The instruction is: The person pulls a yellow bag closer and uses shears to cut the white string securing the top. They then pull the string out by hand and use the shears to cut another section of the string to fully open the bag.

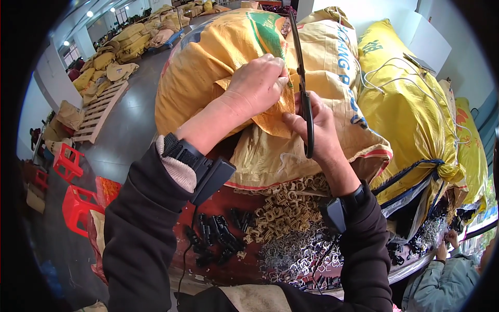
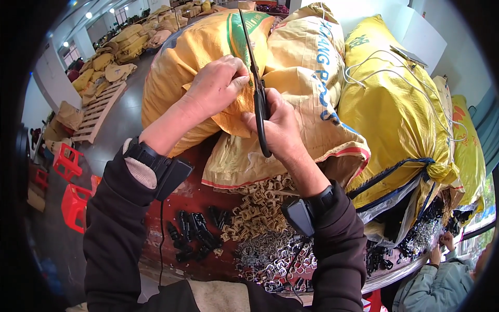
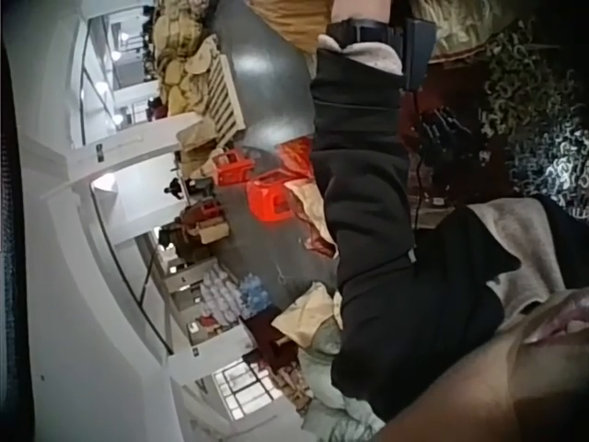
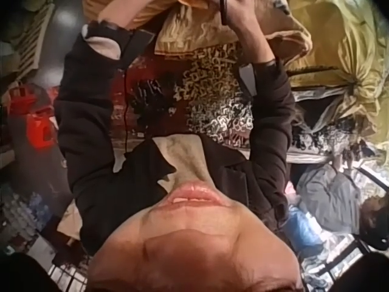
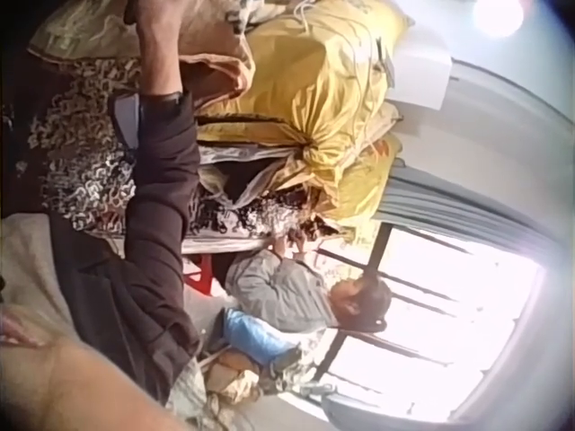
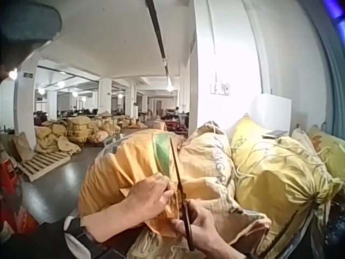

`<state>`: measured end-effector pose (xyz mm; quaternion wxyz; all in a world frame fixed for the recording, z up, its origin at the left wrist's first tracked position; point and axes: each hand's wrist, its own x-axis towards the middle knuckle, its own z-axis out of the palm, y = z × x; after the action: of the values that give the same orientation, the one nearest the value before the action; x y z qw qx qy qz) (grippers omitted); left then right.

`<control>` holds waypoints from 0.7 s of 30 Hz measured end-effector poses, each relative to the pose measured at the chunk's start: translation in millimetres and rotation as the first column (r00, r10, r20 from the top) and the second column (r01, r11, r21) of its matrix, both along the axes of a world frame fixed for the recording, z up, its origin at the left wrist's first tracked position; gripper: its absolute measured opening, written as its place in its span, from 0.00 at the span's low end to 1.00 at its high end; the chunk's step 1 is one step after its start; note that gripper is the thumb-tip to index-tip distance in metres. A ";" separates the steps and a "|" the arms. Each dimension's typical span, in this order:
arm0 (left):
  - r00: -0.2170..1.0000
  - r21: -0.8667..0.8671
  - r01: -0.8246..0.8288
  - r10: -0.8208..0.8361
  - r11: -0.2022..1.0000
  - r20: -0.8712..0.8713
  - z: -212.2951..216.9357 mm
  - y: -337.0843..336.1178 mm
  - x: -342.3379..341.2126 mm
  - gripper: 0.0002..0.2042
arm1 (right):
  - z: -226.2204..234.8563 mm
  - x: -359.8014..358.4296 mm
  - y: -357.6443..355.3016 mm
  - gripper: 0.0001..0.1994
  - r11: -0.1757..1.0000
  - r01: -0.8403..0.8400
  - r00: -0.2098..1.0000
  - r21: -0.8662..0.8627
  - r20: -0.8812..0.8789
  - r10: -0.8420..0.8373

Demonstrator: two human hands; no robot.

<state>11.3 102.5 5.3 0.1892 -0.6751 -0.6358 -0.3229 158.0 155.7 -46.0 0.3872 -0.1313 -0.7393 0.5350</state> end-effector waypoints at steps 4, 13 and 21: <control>0.904 -0.042 0.116 -0.088 0.992 0.420 1.2 -9.0 -6.0 0.09 | 5.3 -0.3 -2.5 0.13 0.995 -0.008 1.000 -0.096 -0.027 0.006; 0.253 0.063 0.703 -0.331 0.708 0.909 11.7 -56.3 10.1 0.07 | 3.7 1.5 3.3 0.13 0.972 -0.017 0.996 -0.234 -0.090 -0.004; 0.860 -0.014 0.151 -0.125 0.988 0.494 7.6 -22.8 -2.0 0.09 | 5.5 3.1 -6.6 0.13 0.979 -0.041 0.994 -0.201 -0.111 0.019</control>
<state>9.3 79.7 12.9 -0.0201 -0.6192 -0.6211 -0.4800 161.1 149.0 -40.4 0.4030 -0.1298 -0.6606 0.6199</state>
